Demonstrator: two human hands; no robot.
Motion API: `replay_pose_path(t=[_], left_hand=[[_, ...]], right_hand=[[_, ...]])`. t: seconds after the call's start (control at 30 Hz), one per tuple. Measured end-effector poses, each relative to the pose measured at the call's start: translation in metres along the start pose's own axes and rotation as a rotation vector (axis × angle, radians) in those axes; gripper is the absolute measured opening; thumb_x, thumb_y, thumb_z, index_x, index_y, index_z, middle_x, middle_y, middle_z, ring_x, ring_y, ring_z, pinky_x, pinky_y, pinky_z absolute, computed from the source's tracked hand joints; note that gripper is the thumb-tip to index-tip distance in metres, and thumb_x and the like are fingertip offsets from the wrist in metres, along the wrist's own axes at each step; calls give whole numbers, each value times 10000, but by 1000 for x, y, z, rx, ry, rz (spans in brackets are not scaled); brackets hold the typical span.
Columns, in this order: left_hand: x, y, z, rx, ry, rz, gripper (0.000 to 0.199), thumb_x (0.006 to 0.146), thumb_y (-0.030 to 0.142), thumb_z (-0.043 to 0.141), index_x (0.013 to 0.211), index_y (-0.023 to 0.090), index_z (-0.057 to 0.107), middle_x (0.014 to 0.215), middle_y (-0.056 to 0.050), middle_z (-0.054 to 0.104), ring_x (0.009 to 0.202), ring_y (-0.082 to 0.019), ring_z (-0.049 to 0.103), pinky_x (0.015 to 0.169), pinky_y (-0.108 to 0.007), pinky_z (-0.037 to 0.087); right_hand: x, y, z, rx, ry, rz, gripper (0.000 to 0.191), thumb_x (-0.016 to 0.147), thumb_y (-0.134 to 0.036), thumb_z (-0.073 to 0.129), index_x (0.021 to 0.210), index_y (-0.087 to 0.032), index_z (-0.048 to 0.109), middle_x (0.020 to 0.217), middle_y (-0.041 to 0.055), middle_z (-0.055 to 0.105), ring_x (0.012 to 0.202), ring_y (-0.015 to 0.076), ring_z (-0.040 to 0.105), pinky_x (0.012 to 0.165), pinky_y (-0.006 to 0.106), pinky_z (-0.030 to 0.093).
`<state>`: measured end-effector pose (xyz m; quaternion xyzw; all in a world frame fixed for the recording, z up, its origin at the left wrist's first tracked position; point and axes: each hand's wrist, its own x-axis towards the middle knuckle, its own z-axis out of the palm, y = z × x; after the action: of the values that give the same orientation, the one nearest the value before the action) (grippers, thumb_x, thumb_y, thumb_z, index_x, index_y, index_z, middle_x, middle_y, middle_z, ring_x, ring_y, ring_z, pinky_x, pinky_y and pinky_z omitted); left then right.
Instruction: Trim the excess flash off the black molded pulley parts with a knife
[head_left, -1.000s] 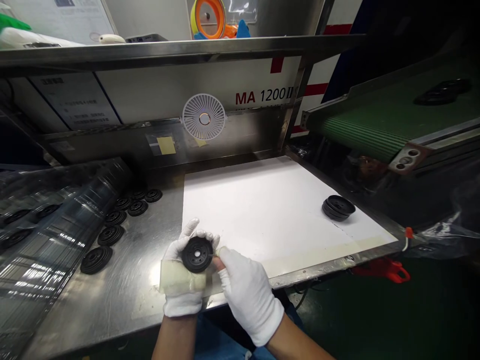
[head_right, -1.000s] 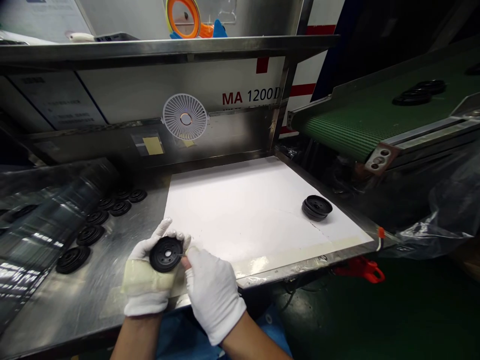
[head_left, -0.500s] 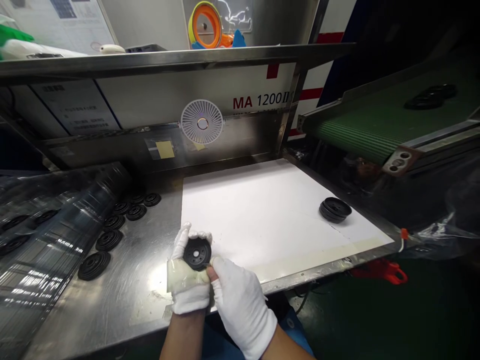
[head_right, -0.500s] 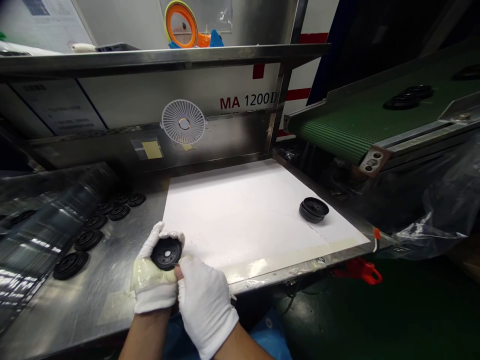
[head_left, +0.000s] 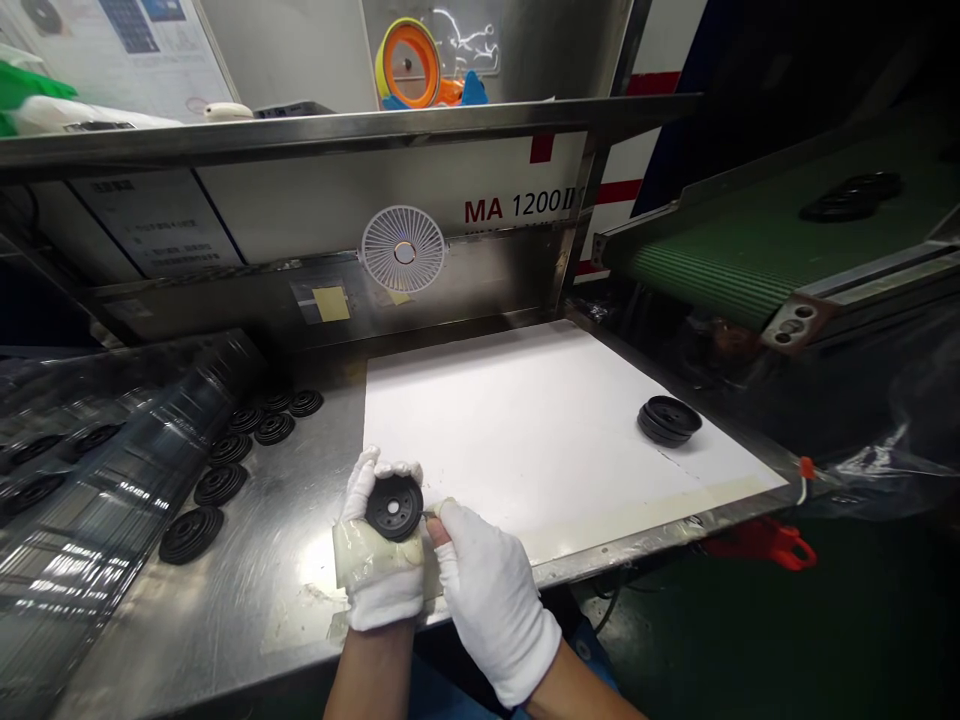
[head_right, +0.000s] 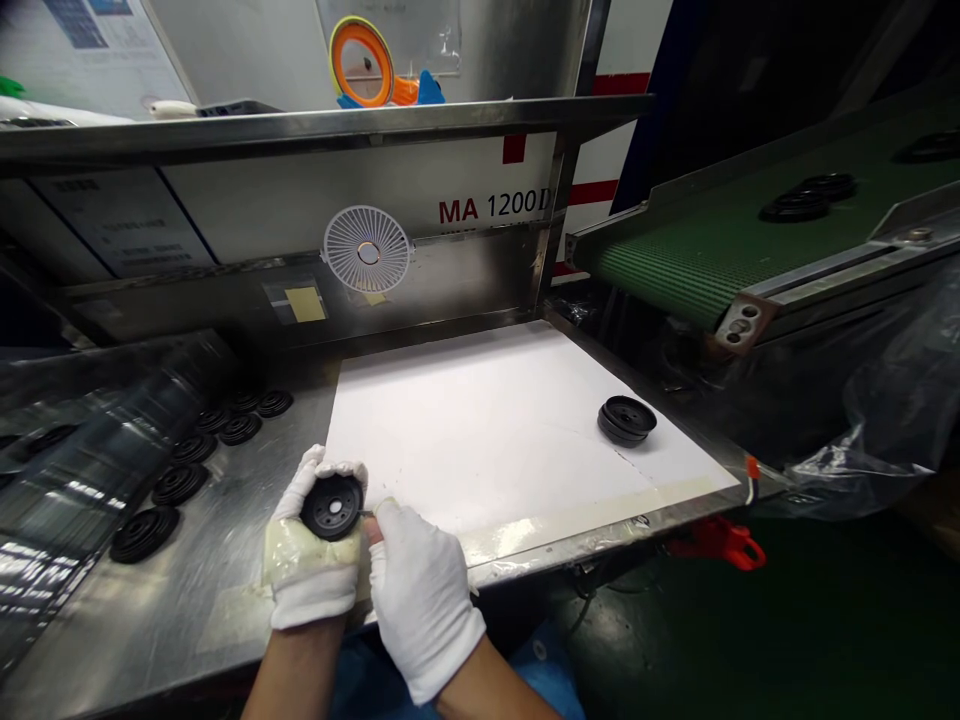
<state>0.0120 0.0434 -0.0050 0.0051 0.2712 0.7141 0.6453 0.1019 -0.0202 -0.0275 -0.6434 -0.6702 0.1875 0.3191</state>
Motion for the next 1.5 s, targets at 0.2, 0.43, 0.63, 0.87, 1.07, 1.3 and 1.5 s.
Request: replay_pose_path(t=[0.2,0.43,0.63,0.87,1.07,1.3,1.5], left_hand=[[-1,-1,-2,48,12,79,177,797,128,589,971,153,602,713,23,555,673,-80,558,800,-328,516],[-4,-2,-2,78,-21,72,186,795,153,593,980,167,609,729,25,556,677,-84,566,789,-316,518],[-2,-2,-5,139,-37,111,235,776,130,599,1006,168,630,756,11,592,728,-92,587,885,-337,492],[2,17,-8,198,-132,-233,381,735,174,555,1107,120,617,977,-146,639,916,-268,616,795,-448,522],[2,10,-2,94,-53,-173,177,763,131,576,929,117,635,705,-28,567,686,-122,566,681,-282,513],[3,3,0,65,-21,-87,115,808,137,558,893,121,633,686,-6,552,650,-109,561,649,-283,515],[1,3,0,88,-3,-67,130,789,144,589,910,122,632,698,-2,546,663,-105,553,657,-279,509]], right_hand=[[-2,-3,-4,-20,-41,-44,211,987,-299,370,807,-250,468,706,-60,554,616,136,493,558,277,220],[4,-2,-7,-46,-30,-31,192,981,-293,372,824,-248,473,738,-46,564,641,142,501,574,265,235],[-3,-7,2,-53,-41,-53,210,979,-307,354,815,-242,468,732,-40,559,617,144,489,562,277,232],[3,1,-2,-20,-26,-94,179,971,-284,374,841,-244,491,778,-34,574,657,143,501,587,274,257],[2,4,-1,-34,-26,-40,161,963,-278,380,900,-239,523,792,-16,587,647,142,503,575,258,267],[0,2,0,26,-20,-26,130,958,-240,396,909,-252,516,809,-36,600,656,134,516,580,253,267],[-5,1,0,-13,-52,-67,219,971,-294,379,793,-237,493,721,-40,577,619,139,501,552,269,239]])
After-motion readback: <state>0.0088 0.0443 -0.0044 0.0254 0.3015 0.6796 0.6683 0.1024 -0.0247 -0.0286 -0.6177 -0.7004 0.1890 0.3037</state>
